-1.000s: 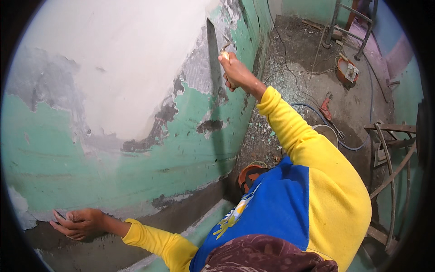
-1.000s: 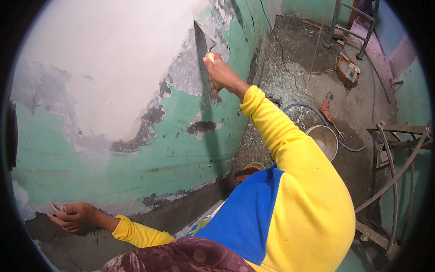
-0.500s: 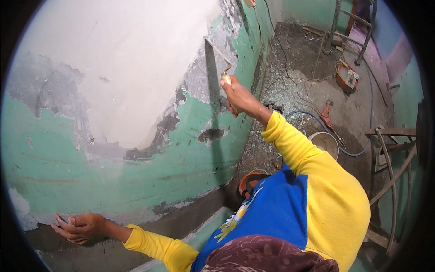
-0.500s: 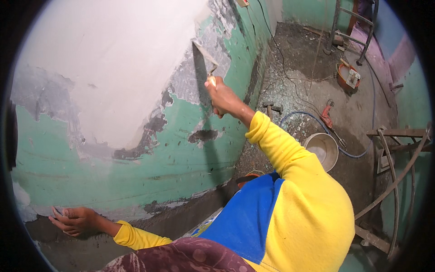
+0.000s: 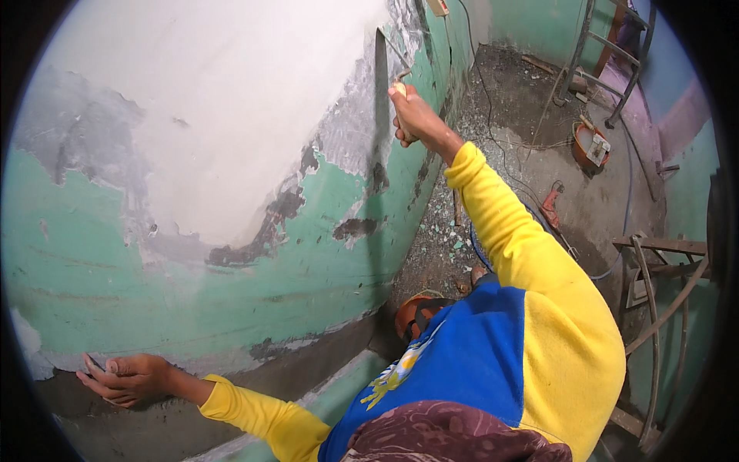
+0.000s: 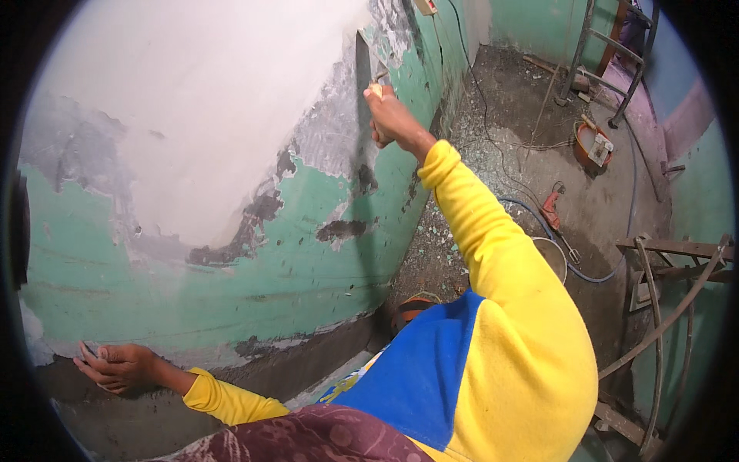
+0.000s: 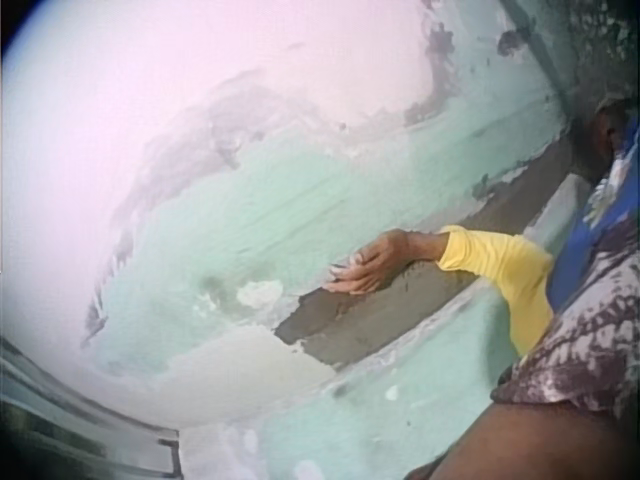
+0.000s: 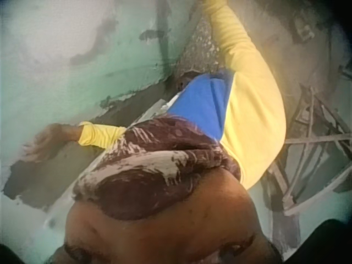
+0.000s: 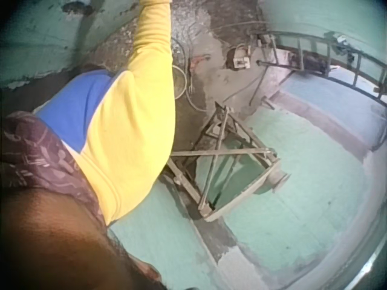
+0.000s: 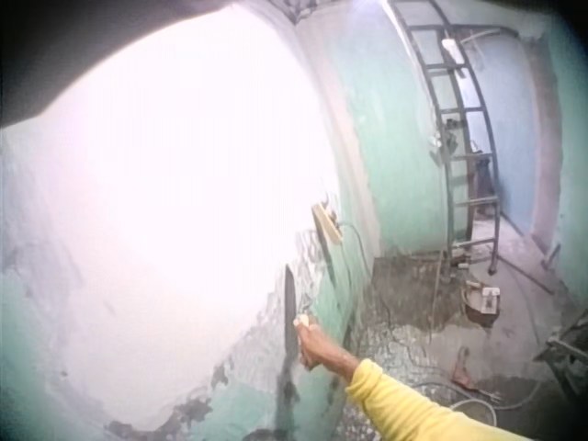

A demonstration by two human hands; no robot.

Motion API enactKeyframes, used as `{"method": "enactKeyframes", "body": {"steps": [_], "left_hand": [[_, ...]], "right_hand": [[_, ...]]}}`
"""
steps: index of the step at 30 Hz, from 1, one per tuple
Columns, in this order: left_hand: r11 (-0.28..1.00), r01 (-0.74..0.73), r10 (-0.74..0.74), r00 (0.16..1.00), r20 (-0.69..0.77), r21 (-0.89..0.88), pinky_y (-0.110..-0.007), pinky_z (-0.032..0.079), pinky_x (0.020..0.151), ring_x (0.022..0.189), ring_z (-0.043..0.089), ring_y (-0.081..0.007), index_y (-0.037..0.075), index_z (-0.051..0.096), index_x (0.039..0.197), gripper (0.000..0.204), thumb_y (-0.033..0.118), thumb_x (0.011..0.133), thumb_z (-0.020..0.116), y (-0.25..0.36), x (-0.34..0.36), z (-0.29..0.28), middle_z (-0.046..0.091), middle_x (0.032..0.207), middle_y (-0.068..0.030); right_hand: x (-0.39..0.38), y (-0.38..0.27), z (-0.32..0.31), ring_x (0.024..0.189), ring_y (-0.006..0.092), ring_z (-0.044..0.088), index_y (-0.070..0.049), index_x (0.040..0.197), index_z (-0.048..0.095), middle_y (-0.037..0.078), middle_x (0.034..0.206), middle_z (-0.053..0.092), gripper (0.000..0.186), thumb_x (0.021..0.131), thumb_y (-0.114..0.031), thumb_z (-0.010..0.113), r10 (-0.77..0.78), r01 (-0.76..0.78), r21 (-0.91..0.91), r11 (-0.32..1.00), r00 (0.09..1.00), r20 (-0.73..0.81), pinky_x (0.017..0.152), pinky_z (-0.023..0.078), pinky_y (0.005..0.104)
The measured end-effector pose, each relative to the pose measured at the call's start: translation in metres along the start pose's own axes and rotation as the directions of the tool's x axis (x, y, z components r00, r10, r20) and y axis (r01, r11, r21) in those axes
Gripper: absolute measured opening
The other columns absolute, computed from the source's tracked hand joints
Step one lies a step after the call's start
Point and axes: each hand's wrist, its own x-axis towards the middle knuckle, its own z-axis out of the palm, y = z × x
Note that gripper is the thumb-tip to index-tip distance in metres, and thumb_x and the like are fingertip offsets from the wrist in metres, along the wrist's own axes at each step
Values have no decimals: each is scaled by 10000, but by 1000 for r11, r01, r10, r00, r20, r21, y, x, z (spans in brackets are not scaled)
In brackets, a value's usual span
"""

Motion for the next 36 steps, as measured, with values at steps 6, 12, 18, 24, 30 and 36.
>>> {"method": "enactKeyframes", "body": {"steps": [6, 12, 18, 24, 30, 36], "left_hand": [[999, 41, -41, 997, 60, 10, -472, 397, 984, 1198, 598, -220, 241, 595, 1360, 465, 469, 1120, 269, -9, -3, -4, 556, 1448, 14], [998, -22, 22, 1000, -13, 58, -416, 452, 905, 1109, 630, -223, 189, 602, 1327, 449, 431, 1127, 282, -10, -3, 3, 590, 1427, 1], [1000, -18, 17, 999, 41, 22, -422, 454, 925, 1138, 627, -228, 194, 591, 1335, 438, 429, 1128, 286, 3, 0, -3, 584, 1435, -6], [991, -12, 7, 999, 42, 130, -428, 441, 959, 1174, 622, -228, 204, 601, 1337, 432, 416, 1129, 287, -14, -1, -5, 583, 1435, 0], [999, 45, -46, 997, 64, 26, -445, 424, 981, 1183, 618, -220, 194, 612, 1337, 476, 445, 1128, 265, 15, -1, -3, 593, 1426, 4], [995, 29, -39, 992, 119, 92, -451, 438, 973, 1177, 615, -211, 200, 618, 1330, 519, 479, 1123, 231, -5, 5, -13, 608, 1401, 14]], "right_hand": [[-25, 6, 14, 500, 149, 535, -107, 1424, 311, 42, 754, 501, 508, 1082, -466, 422, -35, 35, 4, 999, 996, 84, 401, 464, 325], [-27, 3, 20, 465, 150, 523, -104, 1390, 329, 44, 741, 507, 482, 1083, -465, 418, -9, 8, 12, 1000, 998, 55, 377, 452, 326], [35, -6, -12, 495, 143, 531, -137, 1360, 355, 39, 759, 517, 446, 1073, -472, 429, -22, 27, 100, 995, 998, -55, 391, 464, 316], [-8, 4, 10, 507, 141, 530, -118, 1427, 326, 46, 775, 511, 504, 1076, -468, 418, 39, -40, 15, 999, 998, 45, 405, 469, 318], [42, -3, -30, 479, 145, 519, -90, 1429, 333, 40, 746, 510, 516, 1078, -459, 418, -26, 30, 79, 996, 999, -44, 394, 462, 317], [15, -1, -17, 498, 145, 537, -127, 1456, 318, 50, 760, 516, 534, 1073, -481, 432, -20, 20, 10, 1000, 998, 51, 388, 461, 320]]}}
